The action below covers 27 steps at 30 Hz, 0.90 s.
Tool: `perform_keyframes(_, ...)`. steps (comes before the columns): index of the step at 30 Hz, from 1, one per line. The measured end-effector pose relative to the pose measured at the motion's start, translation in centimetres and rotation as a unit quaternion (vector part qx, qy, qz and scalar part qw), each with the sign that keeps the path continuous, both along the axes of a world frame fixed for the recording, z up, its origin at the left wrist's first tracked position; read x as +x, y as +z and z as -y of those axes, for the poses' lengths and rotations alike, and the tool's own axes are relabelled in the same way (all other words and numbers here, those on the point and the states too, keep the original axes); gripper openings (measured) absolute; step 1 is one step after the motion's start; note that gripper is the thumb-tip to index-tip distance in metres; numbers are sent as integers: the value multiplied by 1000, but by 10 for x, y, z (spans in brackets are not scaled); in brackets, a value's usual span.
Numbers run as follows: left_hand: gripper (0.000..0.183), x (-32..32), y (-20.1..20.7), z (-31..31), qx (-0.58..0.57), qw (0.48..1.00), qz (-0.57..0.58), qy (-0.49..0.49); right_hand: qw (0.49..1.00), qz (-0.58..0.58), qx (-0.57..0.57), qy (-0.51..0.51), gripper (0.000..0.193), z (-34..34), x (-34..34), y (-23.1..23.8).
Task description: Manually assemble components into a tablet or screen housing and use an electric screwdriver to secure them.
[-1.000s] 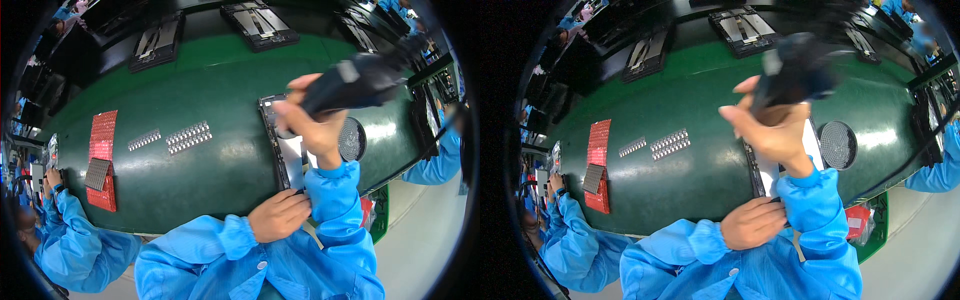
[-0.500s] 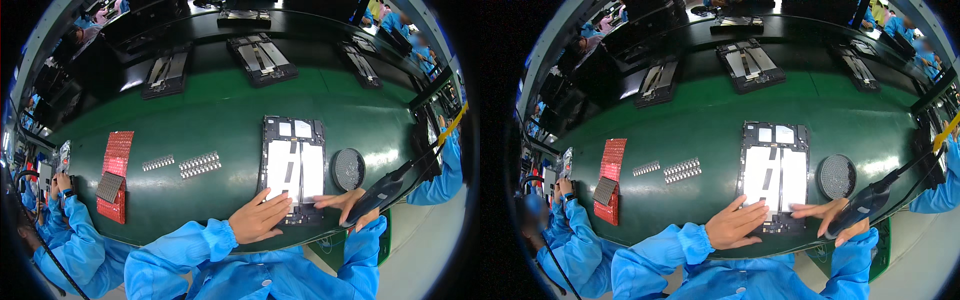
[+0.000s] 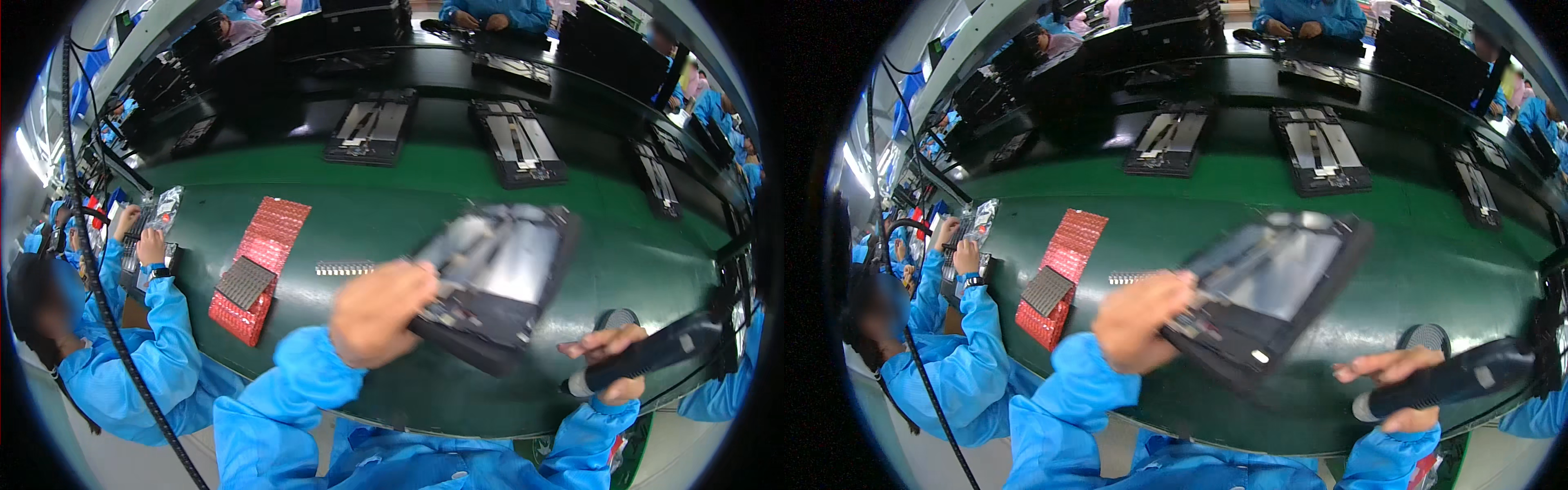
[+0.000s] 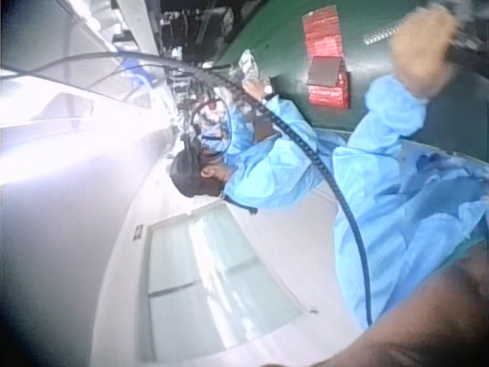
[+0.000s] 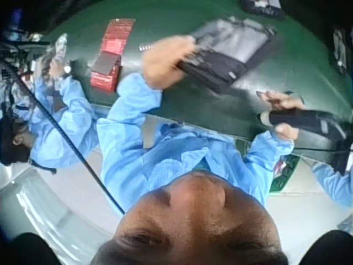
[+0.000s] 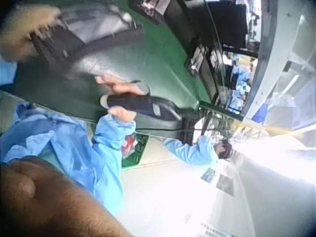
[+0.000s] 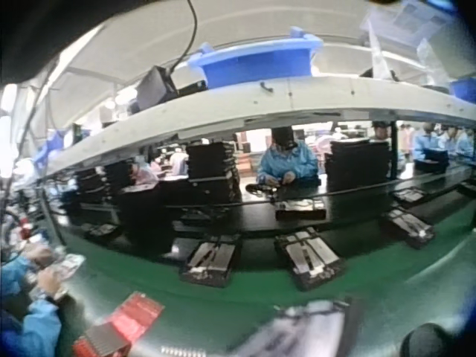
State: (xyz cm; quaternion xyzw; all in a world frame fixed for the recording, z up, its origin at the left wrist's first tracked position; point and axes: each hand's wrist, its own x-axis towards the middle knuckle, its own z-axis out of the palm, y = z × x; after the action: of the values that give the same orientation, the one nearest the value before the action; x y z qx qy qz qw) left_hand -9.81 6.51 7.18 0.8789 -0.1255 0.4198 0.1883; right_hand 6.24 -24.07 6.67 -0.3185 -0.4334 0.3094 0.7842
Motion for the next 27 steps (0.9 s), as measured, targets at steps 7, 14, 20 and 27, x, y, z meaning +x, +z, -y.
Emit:
perform_keyframes(7, 48, -24, 29, -171, 107, 962, -9, 251, 988, -69, -102, -95, 60, -34, -3, -13)
perform_keyframes(14, 52, -17, -21, -316, 155, 904, -167, 362, 986, -62, -95, -120, 49, -31, 11, -25)
perform_keyframes(20, 63, 51, 7, -303, 182, 720, -419, 523, 981, -78, -110, -138, 50, -25, 12, -26)
perform_keyframes(27, 54, 141, -56, -246, 328, 794, -383, 338, 979, -87, -107, -152, 49, -19, 17, -20)
